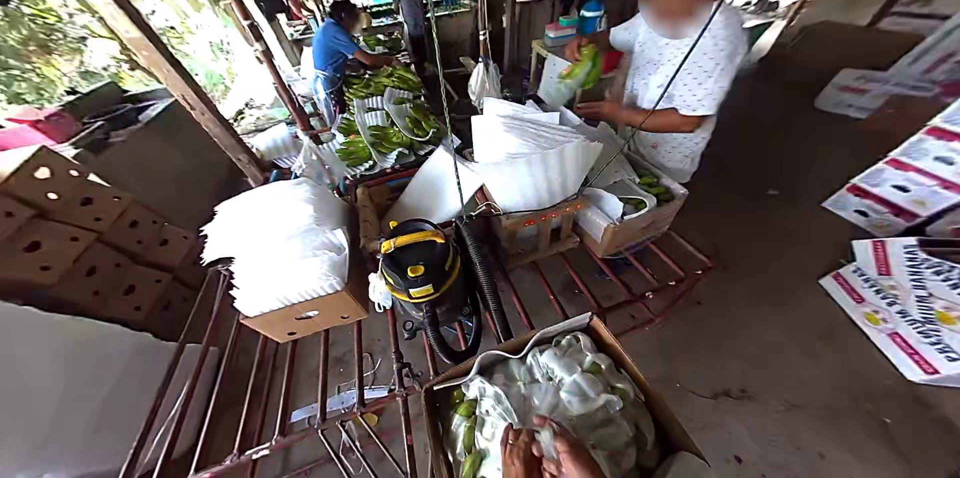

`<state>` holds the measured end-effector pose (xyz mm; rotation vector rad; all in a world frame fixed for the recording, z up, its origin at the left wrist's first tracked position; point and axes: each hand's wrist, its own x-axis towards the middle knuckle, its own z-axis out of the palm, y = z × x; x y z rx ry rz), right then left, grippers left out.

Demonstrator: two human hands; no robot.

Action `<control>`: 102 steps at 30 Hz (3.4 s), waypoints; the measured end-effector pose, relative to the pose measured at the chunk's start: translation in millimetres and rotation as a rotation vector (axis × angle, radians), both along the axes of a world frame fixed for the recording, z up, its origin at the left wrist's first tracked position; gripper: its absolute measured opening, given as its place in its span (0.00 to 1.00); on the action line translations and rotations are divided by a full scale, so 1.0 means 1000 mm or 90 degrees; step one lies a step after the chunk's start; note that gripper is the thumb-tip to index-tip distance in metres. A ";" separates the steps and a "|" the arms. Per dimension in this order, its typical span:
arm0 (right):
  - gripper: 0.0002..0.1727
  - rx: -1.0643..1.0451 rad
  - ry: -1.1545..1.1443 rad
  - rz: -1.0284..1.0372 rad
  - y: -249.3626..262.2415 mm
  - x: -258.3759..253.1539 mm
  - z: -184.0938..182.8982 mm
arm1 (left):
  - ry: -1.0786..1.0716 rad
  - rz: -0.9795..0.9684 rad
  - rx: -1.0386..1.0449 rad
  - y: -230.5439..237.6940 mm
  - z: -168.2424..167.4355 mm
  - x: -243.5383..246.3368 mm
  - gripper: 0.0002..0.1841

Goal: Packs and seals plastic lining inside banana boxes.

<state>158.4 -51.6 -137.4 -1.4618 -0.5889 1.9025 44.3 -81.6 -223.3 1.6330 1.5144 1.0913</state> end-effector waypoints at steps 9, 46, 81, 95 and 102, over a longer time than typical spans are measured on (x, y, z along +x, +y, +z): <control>0.38 0.852 -0.644 0.821 0.064 0.026 -0.014 | -0.224 -0.158 -0.311 0.039 0.027 -0.036 0.18; 0.20 -0.007 -0.123 -0.178 -0.079 -0.059 -0.035 | -0.397 -0.207 -0.700 0.006 0.039 -0.037 0.28; 0.18 0.353 -0.535 0.203 -0.018 -0.022 -0.042 | 0.416 -0.570 -0.298 0.071 0.057 -0.086 0.26; 0.19 0.501 -0.615 0.485 0.223 -0.103 0.053 | 0.281 -0.324 -0.007 0.024 -0.007 -0.085 0.22; 0.13 0.791 -0.833 0.465 0.339 -0.238 0.039 | 0.155 -0.431 -0.156 0.044 -0.010 -0.095 0.25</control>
